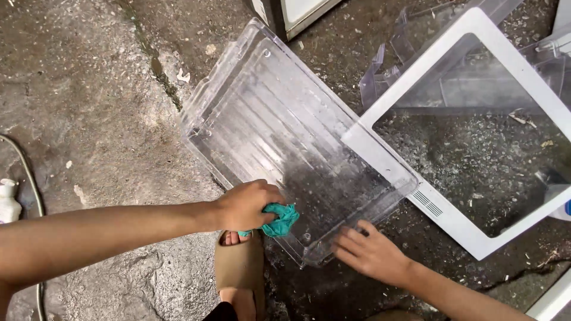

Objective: The person cleans various refrigerator components, including a transparent door shelf, a white door frame, and a smaller clear bin, using a green cloth. They wipe the surfaces thoroughly, occasionally dipping the cloth into a green bucket of water, and place the cleaned parts on the ground next to the open refrigerator.

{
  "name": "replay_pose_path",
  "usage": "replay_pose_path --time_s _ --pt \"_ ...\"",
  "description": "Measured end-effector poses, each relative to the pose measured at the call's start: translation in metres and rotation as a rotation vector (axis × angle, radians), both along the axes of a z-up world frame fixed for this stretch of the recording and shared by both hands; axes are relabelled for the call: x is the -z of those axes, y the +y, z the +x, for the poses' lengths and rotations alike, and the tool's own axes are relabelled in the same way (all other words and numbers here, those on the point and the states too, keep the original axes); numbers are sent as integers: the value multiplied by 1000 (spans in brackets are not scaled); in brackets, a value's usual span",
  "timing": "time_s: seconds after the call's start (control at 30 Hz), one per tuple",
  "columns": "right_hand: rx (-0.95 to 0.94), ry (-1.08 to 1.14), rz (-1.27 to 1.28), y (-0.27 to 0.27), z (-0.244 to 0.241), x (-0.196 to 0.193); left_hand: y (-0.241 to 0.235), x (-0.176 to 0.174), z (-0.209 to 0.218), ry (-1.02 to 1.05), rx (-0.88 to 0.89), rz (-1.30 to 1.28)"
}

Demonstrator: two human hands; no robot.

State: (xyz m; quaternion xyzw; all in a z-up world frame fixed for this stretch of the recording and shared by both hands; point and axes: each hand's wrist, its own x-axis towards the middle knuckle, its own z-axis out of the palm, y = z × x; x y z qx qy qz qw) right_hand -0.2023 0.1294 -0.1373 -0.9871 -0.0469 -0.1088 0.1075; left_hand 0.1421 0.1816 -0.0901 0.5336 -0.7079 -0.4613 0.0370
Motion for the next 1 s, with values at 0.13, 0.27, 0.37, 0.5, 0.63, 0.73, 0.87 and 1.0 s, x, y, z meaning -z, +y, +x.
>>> replay_pose_path --time_s 0.13,0.27,0.37,0.5,0.63,0.73,0.87,1.0 --pt "160 22 -42 -5 -16 6 -1 35 -15 -63 101 50" --pt "542 -13 86 34 -29 4 3 73 -22 -108 281 -139" --pt "996 58 730 58 -27 -12 12 101 -29 -145 443 -426" --pt "1383 299 1352 37 3 -33 27 127 -54 19 497 -826" --pt "1369 332 1318 23 12 -39 51 144 -66 49 545 -845" --pt "1352 436 1352 18 13 -45 62 151 -57 32 783 -690" --pt "1266 447 1269 16 11 -38 26 137 -67 6 707 -755" --pt "1244 491 1273 14 15 -47 58 143 -69 -43 889 -649"
